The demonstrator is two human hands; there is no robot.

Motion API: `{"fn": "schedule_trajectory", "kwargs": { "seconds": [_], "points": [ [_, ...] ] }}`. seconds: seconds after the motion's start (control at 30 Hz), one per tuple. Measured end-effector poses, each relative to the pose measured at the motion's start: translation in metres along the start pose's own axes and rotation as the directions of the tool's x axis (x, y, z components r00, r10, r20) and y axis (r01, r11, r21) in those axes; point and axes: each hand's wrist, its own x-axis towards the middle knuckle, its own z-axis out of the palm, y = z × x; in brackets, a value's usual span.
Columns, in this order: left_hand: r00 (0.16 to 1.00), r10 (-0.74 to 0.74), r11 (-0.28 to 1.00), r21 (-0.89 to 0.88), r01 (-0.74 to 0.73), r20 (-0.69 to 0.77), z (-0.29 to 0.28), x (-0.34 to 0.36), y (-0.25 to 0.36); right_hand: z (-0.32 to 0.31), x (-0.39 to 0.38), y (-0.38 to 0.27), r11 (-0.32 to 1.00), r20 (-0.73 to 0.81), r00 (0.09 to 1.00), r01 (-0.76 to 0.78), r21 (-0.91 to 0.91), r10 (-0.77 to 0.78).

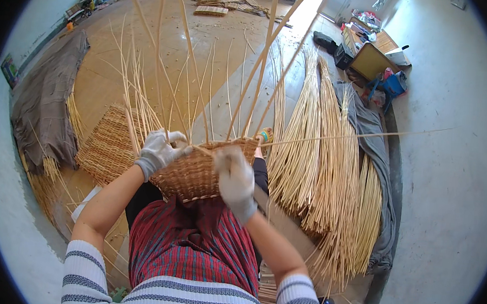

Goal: The person weaves a large straw basket or mat using long straw strips and a wooden packing tool.

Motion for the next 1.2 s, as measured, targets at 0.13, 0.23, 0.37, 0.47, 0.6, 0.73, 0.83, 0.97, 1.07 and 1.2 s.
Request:
{"fn": "schedule_trajectory", "kwargs": {
  "seconds": [0.13, 0.23, 0.37, 0.47, 0.6, 0.73, 0.83, 0.97, 1.07, 1.2],
  "points": [
    [0.995, 0.046, 0.947, -0.312, -0.072, -0.089, 0.008, -0.002, -0.009, 0.045, 0.106, -0.031, 0.905, 0.318, 0.937, 0.255, -0.341, -0.145],
    [0.989, 0.055, 0.874, -0.473, -0.115, -0.14, 0.01, 0.003, 0.003, 0.069, 0.146, 0.006, 0.516, 0.408, 0.913, 0.351, -0.781, -0.003],
    [0.945, 0.276, 0.898, -0.305, -0.319, -0.176, -0.007, -0.003, 0.002, 0.076, 0.161, -0.003, 0.3, 0.623, 0.745, 0.554, -0.777, 0.238],
    [0.965, 0.253, 0.963, -0.115, -0.244, 0.073, -0.033, -0.007, 0.011, 0.07, 0.148, -0.008, 0.293, 0.61, 0.755, 0.543, -0.787, 0.24],
    [0.937, 0.35, 0.937, 0.023, -0.35, -0.007, -0.028, 0.007, 0.006, 0.108, 0.134, 0.027, 0.245, 0.413, 0.882, 0.359, -0.901, 0.227],
    [0.97, 0.242, 0.965, 0.109, -0.24, -0.004, -0.019, 0.009, 0.001, 0.066, 0.14, -0.02, 0.306, 0.73, 0.598, 0.663, -0.683, 0.332],
    [0.988, 0.14, 0.979, 0.141, -0.147, 0.059, -0.025, 0.009, 0.013, 0.021, 0.132, -0.08, 0.644, 0.815, 0.565, 0.579, -0.5, 0.125],
    [0.982, 0.161, 0.981, 0.097, -0.17, 0.097, -0.008, 0.014, -0.006, 0.007, 0.143, -0.139, 0.975, 0.747, 0.663, 0.193, -0.113, -0.045],
    [0.983, 0.122, 0.982, 0.13, -0.139, 0.134, -0.008, 0.018, -0.007, 0.007, 0.14, -0.109, 0.949, 0.592, 0.779, 0.307, -0.07, -0.208],
    [0.972, 0.234, 0.969, -0.067, -0.236, -0.028, -0.015, 0.009, -0.002, -0.052, 0.109, 0.0, 0.996, 0.074, 0.995, 0.077, -0.037, -0.074]
  ]
}}
